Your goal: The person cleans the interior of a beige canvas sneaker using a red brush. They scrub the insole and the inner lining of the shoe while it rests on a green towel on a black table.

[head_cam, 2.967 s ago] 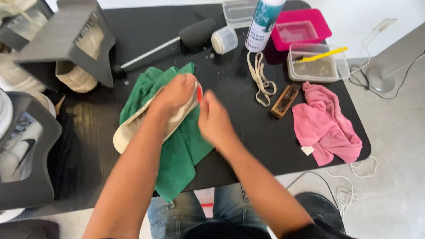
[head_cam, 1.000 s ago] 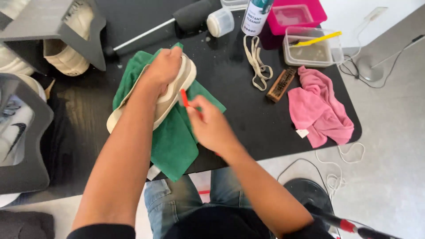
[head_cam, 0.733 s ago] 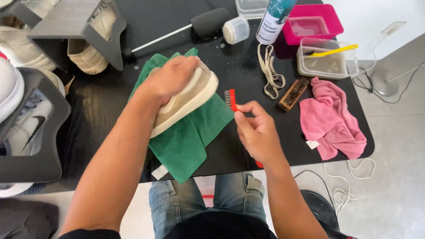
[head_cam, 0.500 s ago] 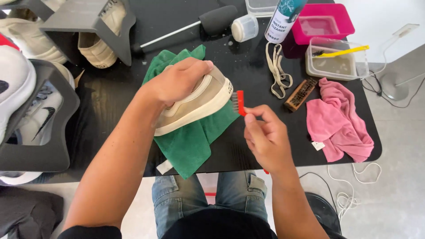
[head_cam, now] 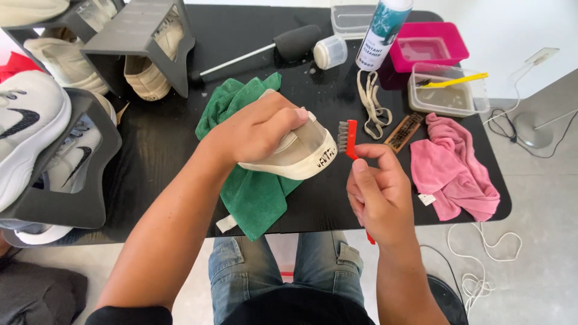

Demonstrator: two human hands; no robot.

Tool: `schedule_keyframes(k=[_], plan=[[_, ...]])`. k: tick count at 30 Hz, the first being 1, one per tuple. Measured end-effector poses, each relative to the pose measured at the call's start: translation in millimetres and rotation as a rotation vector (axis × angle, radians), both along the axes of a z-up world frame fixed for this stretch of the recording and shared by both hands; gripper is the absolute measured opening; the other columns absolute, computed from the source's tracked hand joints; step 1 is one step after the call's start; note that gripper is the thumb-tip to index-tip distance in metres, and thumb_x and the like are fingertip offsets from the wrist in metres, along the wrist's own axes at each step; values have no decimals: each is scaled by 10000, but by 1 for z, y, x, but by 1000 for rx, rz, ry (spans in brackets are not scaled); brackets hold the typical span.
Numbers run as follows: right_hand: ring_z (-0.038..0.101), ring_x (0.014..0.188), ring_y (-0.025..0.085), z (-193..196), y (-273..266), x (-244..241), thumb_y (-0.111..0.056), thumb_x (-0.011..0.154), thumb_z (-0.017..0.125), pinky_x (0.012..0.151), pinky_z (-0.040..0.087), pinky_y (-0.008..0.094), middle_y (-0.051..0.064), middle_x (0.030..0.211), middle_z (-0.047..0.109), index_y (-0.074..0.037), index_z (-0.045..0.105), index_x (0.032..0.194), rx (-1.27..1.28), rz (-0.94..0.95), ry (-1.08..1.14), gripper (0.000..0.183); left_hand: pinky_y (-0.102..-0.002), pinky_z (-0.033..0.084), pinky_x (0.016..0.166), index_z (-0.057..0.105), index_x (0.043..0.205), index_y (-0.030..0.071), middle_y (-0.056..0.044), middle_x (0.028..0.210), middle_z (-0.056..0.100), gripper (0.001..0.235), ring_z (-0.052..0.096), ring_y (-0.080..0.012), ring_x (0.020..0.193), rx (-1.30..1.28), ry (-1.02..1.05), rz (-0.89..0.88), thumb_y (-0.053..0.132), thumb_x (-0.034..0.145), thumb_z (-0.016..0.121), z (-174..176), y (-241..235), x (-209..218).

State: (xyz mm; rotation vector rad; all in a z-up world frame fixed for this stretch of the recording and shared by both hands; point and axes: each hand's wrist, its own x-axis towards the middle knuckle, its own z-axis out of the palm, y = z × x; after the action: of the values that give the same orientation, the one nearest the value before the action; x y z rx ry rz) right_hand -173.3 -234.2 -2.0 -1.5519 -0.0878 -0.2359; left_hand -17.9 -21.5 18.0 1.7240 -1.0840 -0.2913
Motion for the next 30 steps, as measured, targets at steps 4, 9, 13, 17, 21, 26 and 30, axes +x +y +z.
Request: schedule_keyframes(k=[4,9,13,17,21,26,30], plan=[[416,326,78,0,-11,8,-164,1070,449,313,378,192,-10,552,387,9,484,1255,-9,-55,5,256,-410,477,592,508,596,78,-160,515,456,509,491,-323,523,86,-171,29,329,1020,381,35,-4,-11],[467,443,79,-35,-62,32,-177,1068,488,396,367,206,9,619,476,-41,545,1225,-139,-279,136,215,-622,494,684,615,673,-31,-349,663,615,539,651,-563,738,544,-426,201,366,995,442,5,-17,-8],[597,705,236,-28,-125,70,-223,1058,534,687,491,366,113,771,633,-43,590,1242,-481,-490,170,263,-616,524,730,672,731,-5,-332,721,678,624,706,-527,779,765,-444,243,493,988,397,-49,-30,-1],[679,841,292,-13,-188,147,-215,1063,512,767,493,441,104,868,695,-90,583,1160,-807,-627,127,174,-614,490,719,617,729,17,-262,751,685,572,672,-501,771,852,-377,178,451,1006,369,-73,-42,-4],[644,932,404,-17,-258,258,-244,1009,563,753,478,548,159,1025,718,-137,680,1106,-1170,-565,267,186,-553,378,640,487,622,57,-164,651,594,527,587,-362,630,662,-198,93,401,1003,370,-89,-39,9],[678,932,345,-28,-272,331,-179,987,592,733,543,491,89,1008,748,-190,763,1117,-1450,-374,498,215,-546,378,621,502,616,107,-115,644,610,525,597,-351,616,734,-137,72,449,993,371,-79,-39,9],[600,1066,302,-37,-280,349,-307,882,738,894,499,480,55,1162,710,-223,802,1128,-1358,-184,598,268,-527,368,622,448,617,121,-81,613,561,528,564,-329,610,848,-111,48,461,1014,373,-78,-39,9]])
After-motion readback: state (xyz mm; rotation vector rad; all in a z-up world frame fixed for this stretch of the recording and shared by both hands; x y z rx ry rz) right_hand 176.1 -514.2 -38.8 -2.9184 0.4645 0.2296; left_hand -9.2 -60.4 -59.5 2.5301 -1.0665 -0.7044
